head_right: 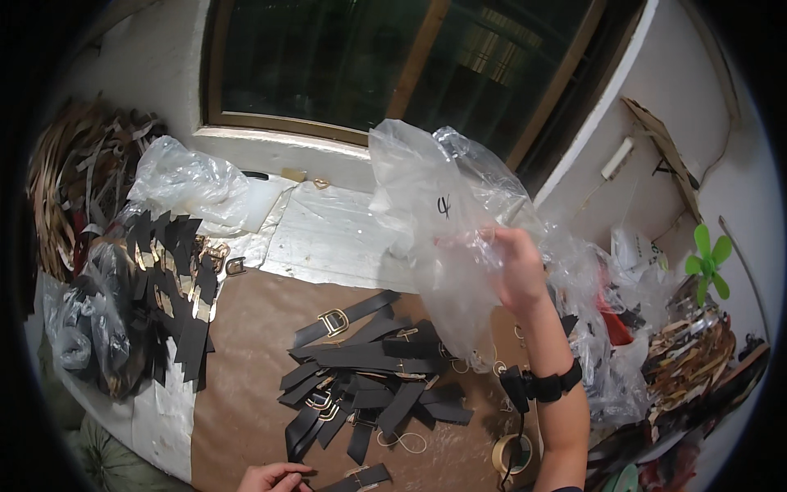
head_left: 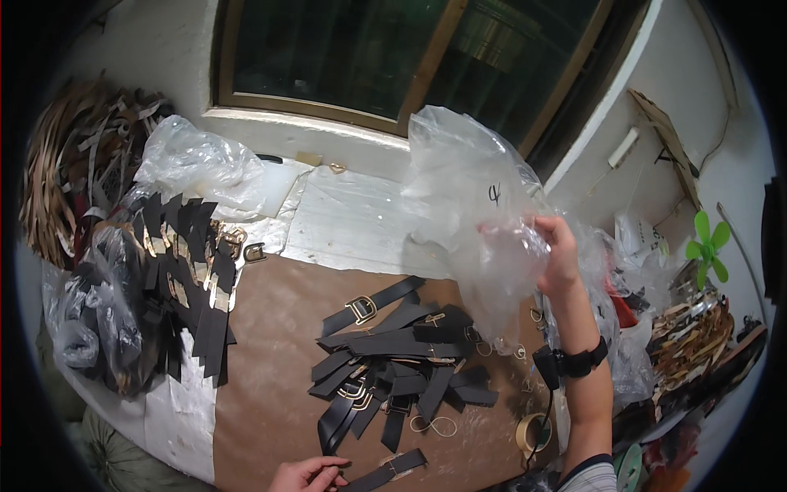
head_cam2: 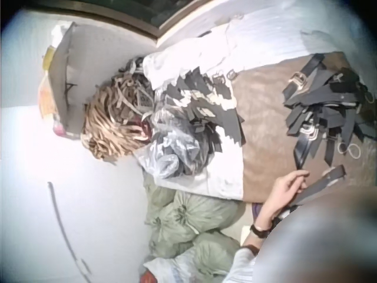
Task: The recorder is sorting and counting black straps with gold buckles and placing them into a plastic bag.
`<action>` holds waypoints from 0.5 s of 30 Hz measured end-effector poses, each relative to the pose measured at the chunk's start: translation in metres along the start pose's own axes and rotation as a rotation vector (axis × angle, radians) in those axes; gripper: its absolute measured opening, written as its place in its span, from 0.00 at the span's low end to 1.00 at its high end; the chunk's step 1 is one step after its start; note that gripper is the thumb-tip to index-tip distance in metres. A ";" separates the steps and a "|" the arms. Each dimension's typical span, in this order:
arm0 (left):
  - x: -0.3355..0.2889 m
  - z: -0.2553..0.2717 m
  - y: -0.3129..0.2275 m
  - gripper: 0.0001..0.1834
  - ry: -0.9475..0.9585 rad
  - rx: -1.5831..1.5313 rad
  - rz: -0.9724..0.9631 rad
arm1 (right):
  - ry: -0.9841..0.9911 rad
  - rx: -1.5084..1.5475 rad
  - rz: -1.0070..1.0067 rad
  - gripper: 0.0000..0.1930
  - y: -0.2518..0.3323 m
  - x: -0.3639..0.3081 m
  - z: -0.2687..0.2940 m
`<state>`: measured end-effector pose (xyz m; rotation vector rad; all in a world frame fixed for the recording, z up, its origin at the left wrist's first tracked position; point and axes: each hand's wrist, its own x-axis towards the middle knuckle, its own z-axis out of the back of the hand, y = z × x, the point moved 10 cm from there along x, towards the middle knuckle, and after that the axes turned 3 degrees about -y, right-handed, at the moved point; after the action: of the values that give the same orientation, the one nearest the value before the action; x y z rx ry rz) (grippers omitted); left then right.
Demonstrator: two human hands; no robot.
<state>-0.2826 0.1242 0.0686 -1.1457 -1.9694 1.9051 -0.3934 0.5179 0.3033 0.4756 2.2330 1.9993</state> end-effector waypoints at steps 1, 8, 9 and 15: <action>0.000 0.001 -0.003 0.13 0.001 0.015 0.002 | -0.078 -0.041 0.025 0.24 0.000 0.001 0.005; 0.001 0.002 -0.007 0.13 0.027 0.048 -0.019 | -0.177 -0.120 0.195 0.14 0.013 0.004 0.016; 0.002 0.002 -0.007 0.13 0.029 0.046 -0.016 | -0.213 -0.134 0.207 0.14 0.013 0.004 0.020; 0.002 0.001 -0.001 0.13 0.040 0.013 0.006 | -0.085 0.222 0.000 0.15 0.010 -0.008 -0.008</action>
<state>-0.2847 0.1245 0.0683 -1.1783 -1.9324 1.8797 -0.3863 0.5086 0.3127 0.5699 2.4125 1.7037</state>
